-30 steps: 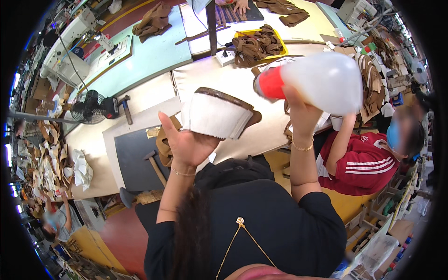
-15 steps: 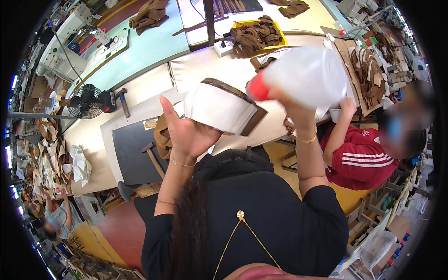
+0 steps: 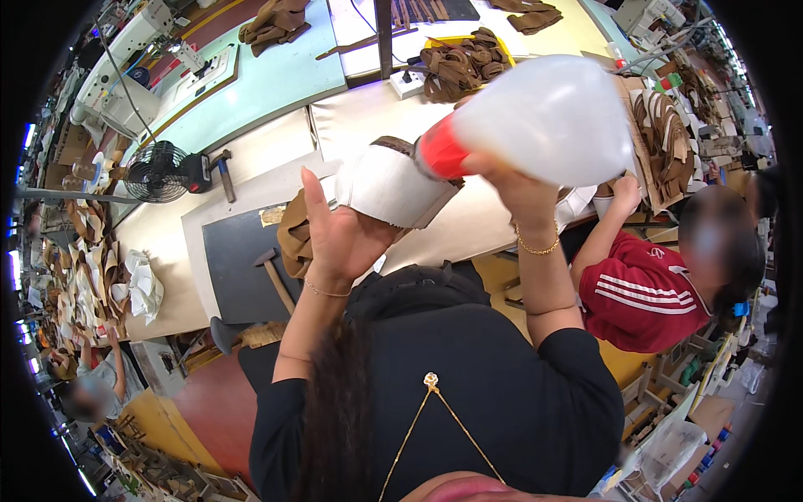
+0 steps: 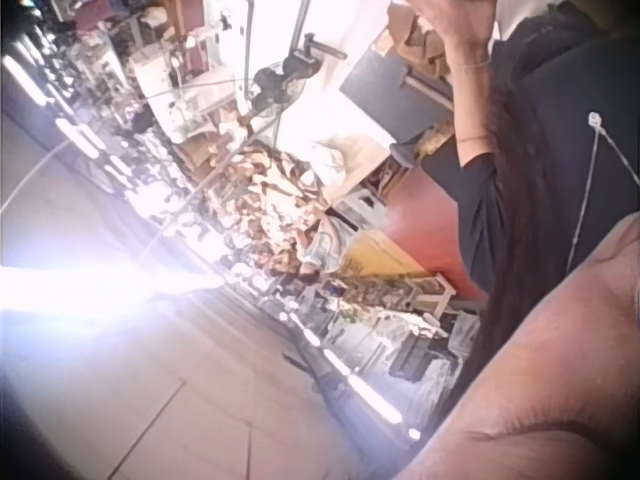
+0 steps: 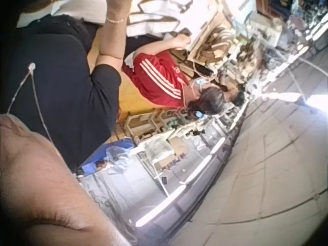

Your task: The person applies glue from a plastic bottle with a red nozzle to the edges of white leather pieces. They hold each piece in one hand and squeeze the bottle with the other, then place the glued piece on the table.

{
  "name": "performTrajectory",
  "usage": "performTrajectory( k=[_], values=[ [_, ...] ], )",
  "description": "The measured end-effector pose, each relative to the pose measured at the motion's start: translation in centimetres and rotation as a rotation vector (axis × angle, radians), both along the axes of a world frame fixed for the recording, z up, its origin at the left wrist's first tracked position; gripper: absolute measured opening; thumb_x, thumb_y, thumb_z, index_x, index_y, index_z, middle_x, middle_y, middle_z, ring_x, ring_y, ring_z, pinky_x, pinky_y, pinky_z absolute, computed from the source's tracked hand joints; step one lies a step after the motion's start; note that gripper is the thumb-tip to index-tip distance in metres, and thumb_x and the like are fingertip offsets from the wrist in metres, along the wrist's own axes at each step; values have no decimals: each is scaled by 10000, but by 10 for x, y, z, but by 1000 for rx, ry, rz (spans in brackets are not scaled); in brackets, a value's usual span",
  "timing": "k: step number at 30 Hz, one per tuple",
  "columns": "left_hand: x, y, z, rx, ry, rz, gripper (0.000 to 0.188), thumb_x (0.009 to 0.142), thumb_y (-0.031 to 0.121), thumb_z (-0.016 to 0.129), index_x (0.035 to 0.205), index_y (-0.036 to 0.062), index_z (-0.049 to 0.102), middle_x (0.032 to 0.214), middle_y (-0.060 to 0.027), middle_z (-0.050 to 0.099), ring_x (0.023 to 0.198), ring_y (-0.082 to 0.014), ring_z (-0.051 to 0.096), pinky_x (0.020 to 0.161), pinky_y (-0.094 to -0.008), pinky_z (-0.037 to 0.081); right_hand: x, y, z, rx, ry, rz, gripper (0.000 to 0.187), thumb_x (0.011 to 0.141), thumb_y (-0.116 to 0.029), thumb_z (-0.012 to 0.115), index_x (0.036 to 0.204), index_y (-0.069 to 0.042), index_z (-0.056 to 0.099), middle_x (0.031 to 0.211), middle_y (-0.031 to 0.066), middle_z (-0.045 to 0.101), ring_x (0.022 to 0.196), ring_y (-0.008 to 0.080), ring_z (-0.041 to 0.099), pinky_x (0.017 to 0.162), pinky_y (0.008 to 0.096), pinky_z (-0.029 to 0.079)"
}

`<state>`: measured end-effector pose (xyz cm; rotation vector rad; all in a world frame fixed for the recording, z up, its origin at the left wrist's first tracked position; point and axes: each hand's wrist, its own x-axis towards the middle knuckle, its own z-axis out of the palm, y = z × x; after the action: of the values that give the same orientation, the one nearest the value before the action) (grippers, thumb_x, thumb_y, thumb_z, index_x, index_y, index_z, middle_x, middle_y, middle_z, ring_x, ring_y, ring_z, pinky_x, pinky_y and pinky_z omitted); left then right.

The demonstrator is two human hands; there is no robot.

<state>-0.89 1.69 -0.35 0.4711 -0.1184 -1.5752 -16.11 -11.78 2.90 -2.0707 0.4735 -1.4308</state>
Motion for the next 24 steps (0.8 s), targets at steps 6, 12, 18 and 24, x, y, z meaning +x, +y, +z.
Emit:
performTrajectory(
  k=[6,12,18,24],
  values=[
    [4,4,-7,18,-65,-42,1063,709,842,176,1404,39,204,1425,-143,278,1298,-318,284,1066,-457,221,-6,-13,10,5,146,-122,337,621,-140,802,886,6,655,911,109,661,728,170,652,662,239,515],
    [-2,0,0,-40,16,-72,1059,704,849,118,1411,66,206,1422,-123,279,1301,-289,264,1071,-418,204,2,-2,12,-75,138,-69,318,601,-110,802,870,-14,664,885,96,660,731,191,651,648,257,509],
    [-3,-11,13,-134,178,-77,1105,684,862,150,1418,36,134,1465,-144,172,1345,-302,170,1100,-442,119,-9,12,12,268,-115,166,354,673,-109,763,999,-36,646,982,73,649,899,190,621,796,308,489],
    [-4,-10,17,-179,158,-95,1181,639,893,183,1412,2,111,1466,-162,155,1349,-295,154,1100,-450,107,-20,12,-44,-76,490,7,519,659,-355,790,1071,-97,610,1012,23,637,972,170,588,879,327,461]
  ],
)
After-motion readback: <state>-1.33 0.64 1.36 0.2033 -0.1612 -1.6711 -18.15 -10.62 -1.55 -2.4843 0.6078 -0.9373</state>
